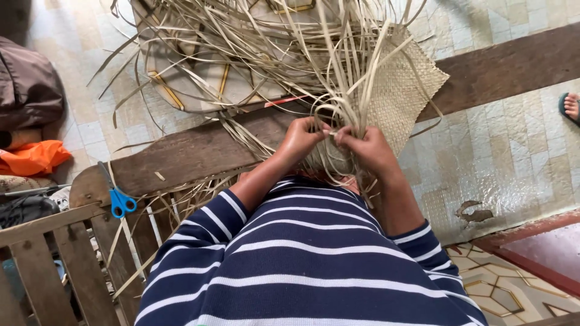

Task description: Weaving a mat by interlacing dried plant fibers in a specific pattern.

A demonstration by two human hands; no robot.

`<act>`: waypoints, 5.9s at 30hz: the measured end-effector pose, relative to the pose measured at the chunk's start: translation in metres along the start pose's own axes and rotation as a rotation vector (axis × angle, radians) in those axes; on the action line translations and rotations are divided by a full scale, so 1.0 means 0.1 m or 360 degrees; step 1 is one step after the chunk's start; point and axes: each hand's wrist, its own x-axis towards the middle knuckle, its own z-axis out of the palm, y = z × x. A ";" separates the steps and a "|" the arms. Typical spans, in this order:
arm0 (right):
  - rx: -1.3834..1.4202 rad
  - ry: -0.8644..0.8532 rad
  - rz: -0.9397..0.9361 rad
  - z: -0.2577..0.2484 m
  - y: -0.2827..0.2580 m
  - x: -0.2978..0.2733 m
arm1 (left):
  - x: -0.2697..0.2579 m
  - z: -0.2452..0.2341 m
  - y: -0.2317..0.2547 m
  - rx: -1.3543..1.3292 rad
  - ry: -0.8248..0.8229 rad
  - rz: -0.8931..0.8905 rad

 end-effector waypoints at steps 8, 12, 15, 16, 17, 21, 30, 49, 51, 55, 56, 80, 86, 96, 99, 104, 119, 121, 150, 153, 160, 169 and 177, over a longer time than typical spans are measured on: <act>0.0783 0.0032 -0.0203 -0.22 -0.13 0.34 | 0.01 0.00 0.12 0.0601 -0.0091 0.0215; 0.0517 0.0124 -0.0614 -0.38 -0.55 0.07 | -0.08 0.01 0.23 0.0457 -0.0058 -0.0004; -0.0336 -0.0059 -0.0151 -0.25 -0.30 0.17 | -0.13 0.02 0.32 0.0363 0.0073 0.0021; -0.0343 -0.0059 -0.0156 -0.19 -0.27 0.19 | -0.13 0.01 0.39 0.0357 0.0077 0.0026; -0.0344 -0.0006 -0.0250 -0.12 -0.22 0.20 | -0.16 0.00 0.44 0.0367 0.0078 0.0036; -0.0378 0.0132 -0.0737 0.00 -0.07 0.34 | -0.18 0.00 0.49 0.0390 0.0083 0.0092; -0.0081 0.0234 -0.0452 -0.11 -0.39 -0.05 | -0.21 -0.04 0.63 0.0288 0.0059 0.0251; -0.0837 0.0072 -0.0077 -0.06 0.26 0.04 | -0.05 -0.03 0.31 0.0317 -0.0023 0.0129; -0.0522 0.0177 -0.0033 0.00 0.39 0.10 | -0.02 -0.04 0.30 0.0192 -0.0054 0.0128; -0.0186 0.0061 -0.0078 -0.09 -0.01 0.00 | 0.06 0.01 0.14 0.0102 -0.0054 0.0142; -0.0062 0.0105 -0.0058 -0.07 -0.06 0.03 | 0.02 0.03 0.23 0.0315 -0.0068 0.0201; -0.0499 0.0061 -0.0635 -0.16 0.07 0.51 | -0.04 0.01 0.62 0.0442 -0.0140 0.0008; 0.0278 0.0069 -0.0616 -0.20 -0.50 0.10 | 0.11 -0.04 0.62 0.0348 -0.0153 0.0036; -0.0309 0.0301 -0.0378 -0.58 -0.29 -0.14 | 0.23 0.06 0.56 0.0761 -0.0137 0.0082; -0.1065 0.1097 -0.1176 -0.80 -0.53 -0.42 | 0.10 0.06 0.91 0.1017 -0.0070 0.0017; -0.1369 0.0229 -0.1338 -0.27 -0.47 -0.51 | 0.10 0.09 0.99 0.1061 -0.0112 -0.0049; -0.1892 0.0089 -0.0729 -0.13 0.82 -0.51 | 0.96 -0.95 1.51 -0.0574 0.0559 0.0552; -0.1814 -0.0079 -0.0404 -0.19 0.71 -0.56 | 0.93 -1.24 1.53 -0.1135 0.0702 0.0464; -0.1329 0.0654 -0.1560 0.13 0.55 0.39 | -0.10 -0.47 0.23 0.1320 -0.0160 0.0282; -0.1448 0.0755 -0.1613 0.15 0.70 0.51 | -0.01 -0.48 -0.07 0.1330 -0.0116 0.0209; -0.1488 0.0828 -0.1603 0.15 0.63 0.47 | -0.09 -0.46 0.04 0.1351 -0.0069 0.0227; -0.1126 0.0744 -0.1774 0.20 0.69 0.41 | -0.16 -0.43 0.24 0.1429 -0.0096 0.0147; -0.1218 0.0718 -0.1893 0.21 0.70 0.44 | -0.39 -0.70 0.19 0.1585 -0.0037 -0.0052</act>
